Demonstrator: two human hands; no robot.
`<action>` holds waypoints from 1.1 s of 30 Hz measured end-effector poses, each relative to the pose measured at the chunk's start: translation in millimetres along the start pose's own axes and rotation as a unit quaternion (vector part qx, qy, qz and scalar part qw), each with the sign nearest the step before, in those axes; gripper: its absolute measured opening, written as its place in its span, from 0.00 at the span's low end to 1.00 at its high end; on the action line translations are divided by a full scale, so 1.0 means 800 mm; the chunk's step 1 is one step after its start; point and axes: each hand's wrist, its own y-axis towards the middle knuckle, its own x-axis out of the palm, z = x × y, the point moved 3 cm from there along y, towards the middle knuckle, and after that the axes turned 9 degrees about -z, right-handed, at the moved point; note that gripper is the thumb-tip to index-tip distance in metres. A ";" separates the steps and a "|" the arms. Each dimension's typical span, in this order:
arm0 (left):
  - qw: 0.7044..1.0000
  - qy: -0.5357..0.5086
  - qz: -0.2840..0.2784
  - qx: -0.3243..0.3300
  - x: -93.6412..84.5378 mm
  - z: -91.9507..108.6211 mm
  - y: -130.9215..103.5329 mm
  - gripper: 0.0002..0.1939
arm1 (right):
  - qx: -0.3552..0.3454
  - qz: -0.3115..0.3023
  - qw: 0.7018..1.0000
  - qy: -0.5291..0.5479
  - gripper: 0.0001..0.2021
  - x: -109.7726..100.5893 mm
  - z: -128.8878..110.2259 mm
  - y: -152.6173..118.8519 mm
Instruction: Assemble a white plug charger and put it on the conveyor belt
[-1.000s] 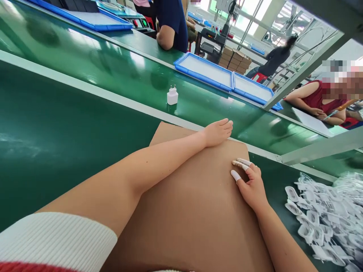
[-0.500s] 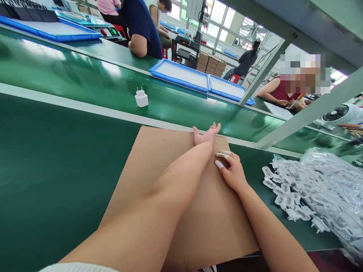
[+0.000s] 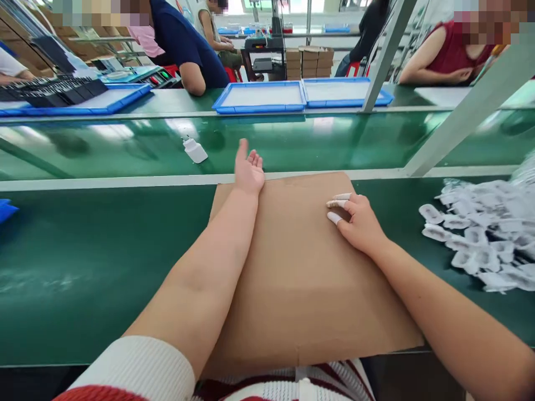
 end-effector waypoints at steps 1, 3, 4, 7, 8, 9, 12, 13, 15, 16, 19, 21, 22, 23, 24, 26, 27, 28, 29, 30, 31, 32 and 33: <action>0.997 -0.072 0.026 -0.020 -0.018 -0.005 -0.004 0.27 | -0.003 0.000 1.000 -0.001 0.12 0.000 0.001 0.000; 0.969 -0.233 0.063 -0.051 -0.036 -0.013 -0.012 0.29 | -0.005 0.002 1.000 -0.005 0.13 0.001 0.003 0.000; 0.951 -0.294 0.071 -0.059 -0.037 -0.016 -0.015 0.30 | -0.004 0.001 1.000 -0.007 0.13 0.001 0.003 -0.001; 0.930 -0.356 0.064 -0.062 -0.029 -0.018 -0.018 0.31 | -0.004 -0.001 1.000 -0.011 0.13 0.001 0.003 -0.002; 0.928 -0.362 0.062 -0.060 -0.026 -0.019 -0.017 0.30 | -0.006 -0.001 1.000 -0.011 0.13 0.001 0.002 -0.002; 0.926 -0.368 0.061 -0.057 -0.025 -0.019 -0.016 0.29 | -0.007 -0.001 1.000 -0.010 0.13 0.000 0.002 -0.002; 0.915 -0.396 0.063 -0.047 -0.024 -0.020 -0.014 0.28 | 0.000 -0.003 1.000 -0.008 0.13 -0.001 0.001 -0.003; 0.906 -0.416 0.067 -0.048 -0.025 -0.020 -0.014 0.27 | 0.005 -0.005 1.000 -0.008 0.13 -0.001 0.001 -0.003; 0.877 -0.469 0.081 -0.059 -0.024 -0.018 -0.017 0.25 | 0.016 -0.008 1.000 -0.005 0.13 -0.003 -0.002 -0.003; 0.861 -0.496 0.088 -0.068 -0.023 -0.016 -0.019 0.24 | 0.021 -0.009 1.000 -0.004 0.13 -0.004 -0.004 -0.004; 0.823 -0.551 0.099 -0.092 -0.019 -0.008 -0.024 0.21 | 0.036 -0.016 0.999 -0.001 0.13 -0.007 -0.010 -0.004; 0.807 -0.573 0.101 -0.101 -0.017 -0.004 -0.027 0.19 | 0.043 -0.021 0.999 -0.001 0.12 -0.008 -0.013 -0.005; 0.800 -0.582 0.101 -0.103 -0.017 -0.002 -0.027 0.19 | 0.044 -0.022 0.999 -0.002 0.12 -0.009 -0.014 -0.004; 0.795 -0.589 0.101 -0.104 -0.017 -0.001 -0.028 0.19 | 0.044 -0.024 0.999 -0.004 0.12 -0.009 -0.015 -0.004; 0.792 -0.593 0.101 -0.104 -0.017 -0.001 -0.028 0.19 | 0.043 -0.025 0.999 -0.005 0.11 -0.009 -0.015 -0.004; 0.795 -0.589 0.101 -0.102 -0.017 -0.001 -0.028 0.18 | 0.043 -0.029 0.999 -0.006 0.11 -0.010 -0.015 -0.004; 0.799 -0.584 0.102 -0.100 -0.018 -0.001 -0.028 0.19 | 0.043 -0.030 0.999 -0.006 0.11 -0.009 -0.014 -0.004; 0.805 -0.577 0.102 -0.097 -0.018 -0.002 -0.027 0.19 | 0.042 -0.030 0.999 -0.006 0.12 -0.009 -0.014 -0.004; 0.810 -0.571 0.101 -0.094 -0.019 -0.003 -0.027 0.19 | 0.040 -0.030 0.999 -0.006 0.12 -0.009 -0.013 -0.004; 0.813 -0.566 0.100 -0.091 -0.019 -0.003 -0.026 0.19 | 0.038 -0.030 0.999 -0.006 0.12 -0.009 -0.013 -0.004; 0.816 -0.563 0.098 -0.089 -0.019 -0.004 -0.026 0.19 | 0.036 -0.029 0.999 -0.007 0.12 -0.009 -0.013 -0.004; 0.818 -0.560 0.098 -0.089 -0.019 -0.004 -0.025 0.18 | 0.033 -0.029 0.999 -0.007 0.12 -0.009 -0.013 -0.004; 0.821 -0.555 0.099 -0.089 -0.020 -0.004 -0.025 0.17 | 0.031 -0.030 0.999 -0.007 0.12 -0.009 -0.013 -0.004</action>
